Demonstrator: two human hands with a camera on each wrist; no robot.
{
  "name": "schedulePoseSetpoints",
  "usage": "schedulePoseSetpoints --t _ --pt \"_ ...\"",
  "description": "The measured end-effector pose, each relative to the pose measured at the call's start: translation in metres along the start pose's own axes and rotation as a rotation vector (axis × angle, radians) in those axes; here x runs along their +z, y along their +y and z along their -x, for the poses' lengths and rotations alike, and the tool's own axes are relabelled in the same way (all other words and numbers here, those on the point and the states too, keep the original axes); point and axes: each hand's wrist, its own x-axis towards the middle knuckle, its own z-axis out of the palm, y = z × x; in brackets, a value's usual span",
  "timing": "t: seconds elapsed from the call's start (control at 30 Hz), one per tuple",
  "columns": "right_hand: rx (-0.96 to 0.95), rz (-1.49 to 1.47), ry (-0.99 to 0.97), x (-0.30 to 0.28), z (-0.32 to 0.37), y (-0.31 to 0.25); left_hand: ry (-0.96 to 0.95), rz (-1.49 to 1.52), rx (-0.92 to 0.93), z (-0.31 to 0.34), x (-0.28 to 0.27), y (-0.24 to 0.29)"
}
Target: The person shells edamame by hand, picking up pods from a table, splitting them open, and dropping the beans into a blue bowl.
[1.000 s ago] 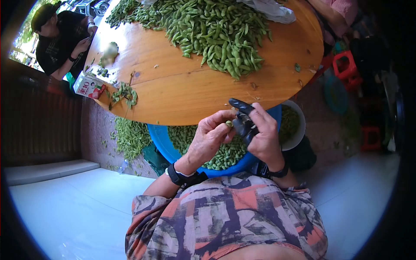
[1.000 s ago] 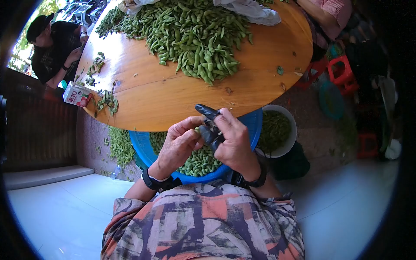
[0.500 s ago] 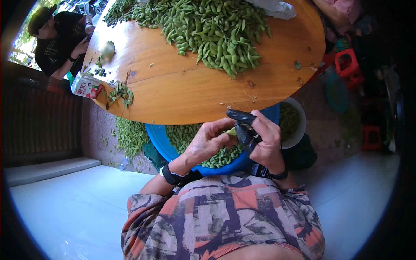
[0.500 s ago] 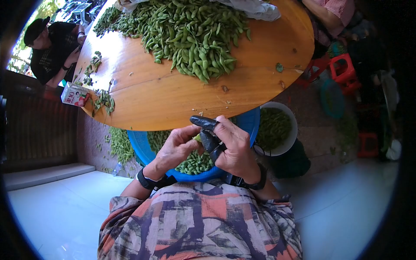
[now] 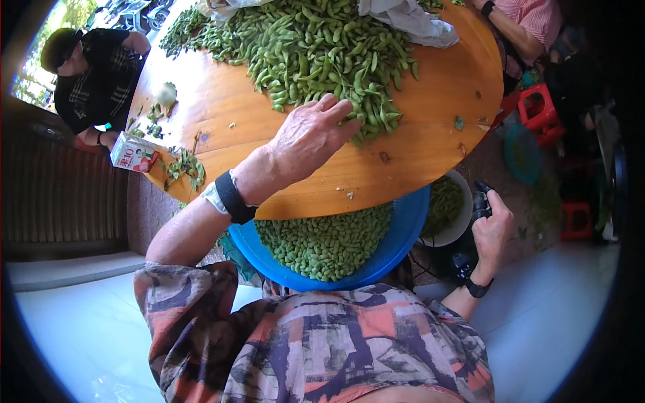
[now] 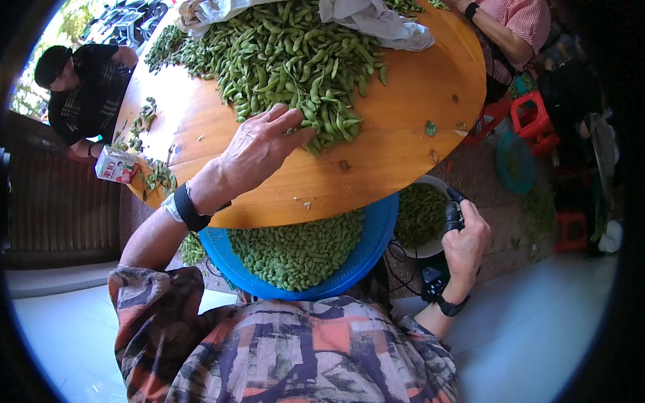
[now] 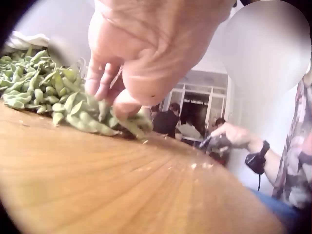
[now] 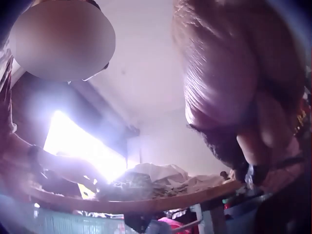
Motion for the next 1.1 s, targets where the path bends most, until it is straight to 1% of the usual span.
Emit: schedulePoseSetpoints --t 0.07,0.1,0.17,0.2,0.23,0.27,0.3,0.33,0.4,0.43,0.47,0.5,0.53,0.57,0.6,0.7,0.73,0.8,0.83,0.87,0.9,0.93,1.0,1.03,1.1 --pt "-0.095 -0.154 0.086 0.012 0.0 -0.011 -0.078 -0.107 0.05 -0.005 -0.003 -0.002" --pt "-0.139 -0.272 0.055 0.014 0.0 -0.025 -0.083 -0.108 0.052 -0.002 -0.001 -0.003" --pt "-0.289 -0.406 0.014 0.029 -0.001 -0.043 0.042 0.06 -0.012 0.011 0.005 -0.006" --pt "-0.238 -0.509 -0.109 0.029 0.001 -0.059 0.04 0.057 -0.01 0.013 0.003 -0.001" --pt "-0.199 -0.651 -0.191 0.036 0.002 -0.074 0.105 0.197 -0.114 0.018 -0.001 0.007" --pt "-0.221 -0.74 -0.242 0.046 0.002 -0.085 0.167 0.338 -0.22 0.023 -0.005 0.015" --pt "-0.136 -0.855 -0.363 0.056 0.002 -0.094 0.123 0.463 -0.338 0.027 -0.01 0.021" --pt "-0.11 -0.983 -0.463 0.058 0.001 -0.107 0.12 0.465 -0.338 0.034 -0.01 0.029" --pt "-0.044 -1.076 -0.66 0.071 0.0 -0.116 0.013 1.144 -0.696 0.048 -0.009 0.047" --pt "-0.042 -1.075 -0.666 0.074 0.002 -0.122 -0.014 1.307 -0.776 0.053 -0.012 0.054" --pt "-0.029 -1.212 -0.723 0.077 0.004 -0.127 -0.013 1.311 -0.782 0.059 -0.008 0.06" --pt "-0.015 -1.349 -0.778 0.079 0.005 -0.13 0.089 1.468 -0.842 0.064 -0.002 0.065" --pt "-0.01 -1.344 -0.785 0.079 0.006 -0.132 0.196 1.626 -0.899 0.067 0.001 0.07" --pt "0.009 -1.374 -0.824 0.078 0.007 -0.134 0.256 1.641 -0.975 0.069 0.003 0.076" --pt "0.028 -1.403 -0.863 0.078 0.007 -0.135 0.259 1.649 -0.979 0.072 0.007 0.08" --pt "0.004 -1.424 -0.865 0.081 0.011 -0.133 0.47 1.346 -0.902 0.076 0.021 0.092" --pt "0.006 -1.421 -0.866 0.082 0.012 -0.134 0.471 1.349 -0.904 0.077 0.026 0.096" --pt "0.011 -1.368 -0.792 0.083 0.014 -0.135 0.556 1.112 -0.831 0.077 0.032 0.103" --pt "0.012 -1.368 -0.793 0.084 0.014 -0.134 0.538 1.09 -0.849 0.078 0.031 0.105" --pt "0.03 -1.396 -0.835 0.084 0.013 -0.133 0.538 1.09 -0.852 0.077 0.031 0.106" --pt "0.049 -1.424 -0.878 0.084 0.013 -0.131 0.562 1.02 -0.849 0.077 0.031 0.107" --pt "0.05 -1.425 -0.879 0.084 0.013 -0.131 0.584 0.95 -0.843 0.076 0.031 0.107" --pt "0.01 -1.439 -0.908 0.081 0.014 -0.131 0.589 0.932 -0.839 0.076 0.032 0.108" --pt "0.011 -1.44 -0.908 0.08 0.015 -0.132 0.594 0.914 -0.832 0.076 0.032 0.109" --pt "-0.057 -1.356 -0.788 0.079 0.018 -0.135 0.593 0.903 -0.819 0.077 0.036 0.112"
